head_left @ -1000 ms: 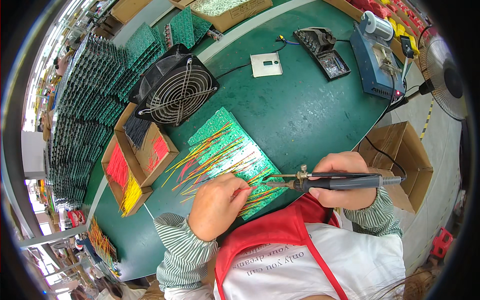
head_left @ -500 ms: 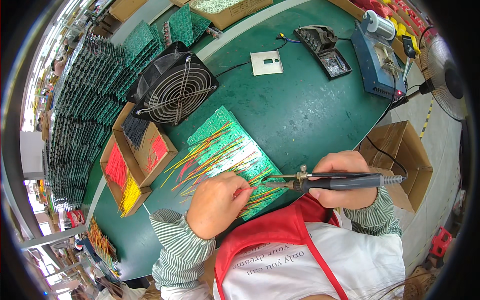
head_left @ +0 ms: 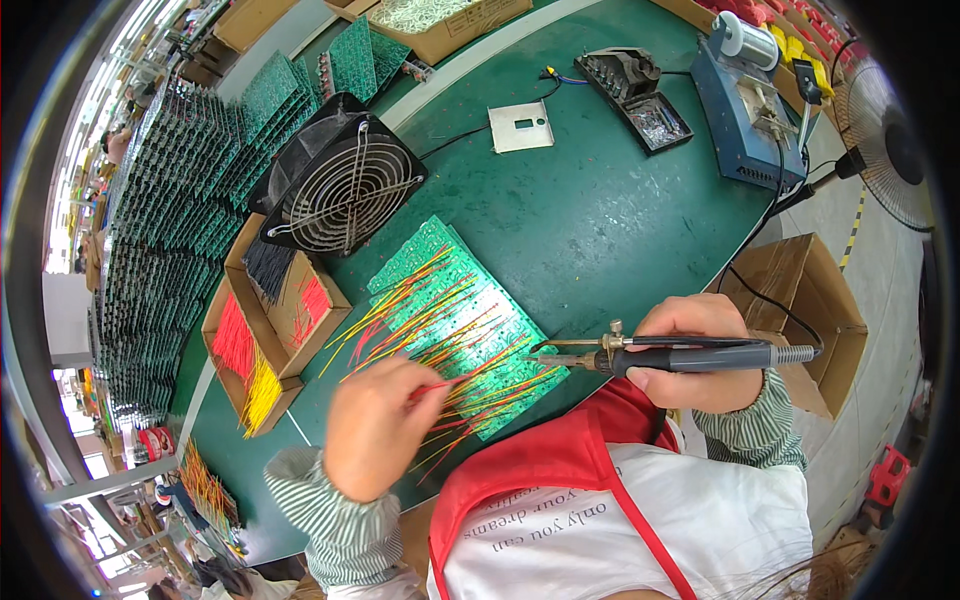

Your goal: The person solders wires onto circuit boards using a soldering iron, sets completed boards aside, and retrieves additional wires and boards by hand to continue soldering.

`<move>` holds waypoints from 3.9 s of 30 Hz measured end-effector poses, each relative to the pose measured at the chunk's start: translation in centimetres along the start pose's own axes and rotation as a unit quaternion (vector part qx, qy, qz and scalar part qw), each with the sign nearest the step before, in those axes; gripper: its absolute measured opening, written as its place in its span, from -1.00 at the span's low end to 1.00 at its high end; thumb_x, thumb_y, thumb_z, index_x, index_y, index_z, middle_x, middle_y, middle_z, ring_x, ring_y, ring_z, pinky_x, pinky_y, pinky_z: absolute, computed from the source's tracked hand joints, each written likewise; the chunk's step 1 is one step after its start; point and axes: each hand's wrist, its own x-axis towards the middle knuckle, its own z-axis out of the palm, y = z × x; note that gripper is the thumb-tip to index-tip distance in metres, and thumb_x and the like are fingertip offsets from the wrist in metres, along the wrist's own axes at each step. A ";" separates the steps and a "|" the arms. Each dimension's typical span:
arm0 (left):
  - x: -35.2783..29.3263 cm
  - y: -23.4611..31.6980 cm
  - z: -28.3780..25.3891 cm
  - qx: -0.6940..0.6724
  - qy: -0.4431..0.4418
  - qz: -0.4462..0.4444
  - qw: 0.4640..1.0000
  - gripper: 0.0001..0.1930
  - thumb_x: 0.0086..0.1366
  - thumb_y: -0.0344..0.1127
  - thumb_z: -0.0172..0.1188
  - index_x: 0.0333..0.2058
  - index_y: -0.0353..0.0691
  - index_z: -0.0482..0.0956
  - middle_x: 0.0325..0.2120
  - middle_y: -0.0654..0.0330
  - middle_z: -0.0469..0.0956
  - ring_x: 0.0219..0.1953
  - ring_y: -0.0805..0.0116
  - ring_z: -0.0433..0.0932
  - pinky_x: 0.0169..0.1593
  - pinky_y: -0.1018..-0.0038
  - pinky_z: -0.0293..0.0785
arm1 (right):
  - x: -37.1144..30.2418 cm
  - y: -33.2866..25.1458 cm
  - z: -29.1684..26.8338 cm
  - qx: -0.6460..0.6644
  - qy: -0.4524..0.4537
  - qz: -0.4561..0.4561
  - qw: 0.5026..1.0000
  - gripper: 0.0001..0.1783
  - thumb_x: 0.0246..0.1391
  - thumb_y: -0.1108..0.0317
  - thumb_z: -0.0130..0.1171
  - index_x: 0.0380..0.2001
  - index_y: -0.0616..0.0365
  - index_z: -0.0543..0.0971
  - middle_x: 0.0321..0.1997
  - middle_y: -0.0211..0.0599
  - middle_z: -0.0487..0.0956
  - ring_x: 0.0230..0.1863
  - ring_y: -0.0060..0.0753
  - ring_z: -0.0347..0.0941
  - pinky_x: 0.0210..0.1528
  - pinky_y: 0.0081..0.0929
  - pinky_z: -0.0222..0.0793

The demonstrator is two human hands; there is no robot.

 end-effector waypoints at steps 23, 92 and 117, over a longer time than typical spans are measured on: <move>1.5 0.0 3.1 -0.045 -0.053 0.031 0.997 -0.88 0.10 -0.37 0.27 -0.46 -0.31 0.58 -0.57 0.12 0.49 -0.53 0.23 0.48 -0.44 0.40 0.38 | 0.7 0.6 1.3 0.036 -0.042 0.006 0.998 -0.84 -0.20 0.42 0.31 -0.52 0.20 0.53 -0.68 -0.40 0.51 -0.67 -0.56 0.43 -0.60 -0.59 0.29; -5.1 -0.7 4.2 -0.124 -0.013 -0.035 0.992 -0.92 0.06 -0.48 0.31 -0.46 -0.34 0.58 -0.58 0.17 0.48 -0.60 0.40 0.42 -0.52 0.53 0.33 | -1.1 -1.7 3.6 0.032 -0.087 -0.060 0.994 -0.85 -0.24 0.46 0.32 -0.53 0.15 0.54 -0.67 -0.40 0.51 -0.68 -0.48 0.45 -0.63 -0.55 0.29; -5.5 -0.2 3.7 -0.092 -0.004 -0.026 0.995 -0.94 0.07 -0.46 0.28 -0.46 -0.31 0.59 -0.58 0.14 0.51 -0.56 0.30 0.48 -0.48 0.44 0.39 | -1.3 -1.4 3.3 0.034 -0.083 -0.010 0.996 -0.85 -0.24 0.43 0.32 -0.55 0.19 0.54 -0.67 -0.36 0.51 -0.70 -0.48 0.44 -0.64 -0.56 0.27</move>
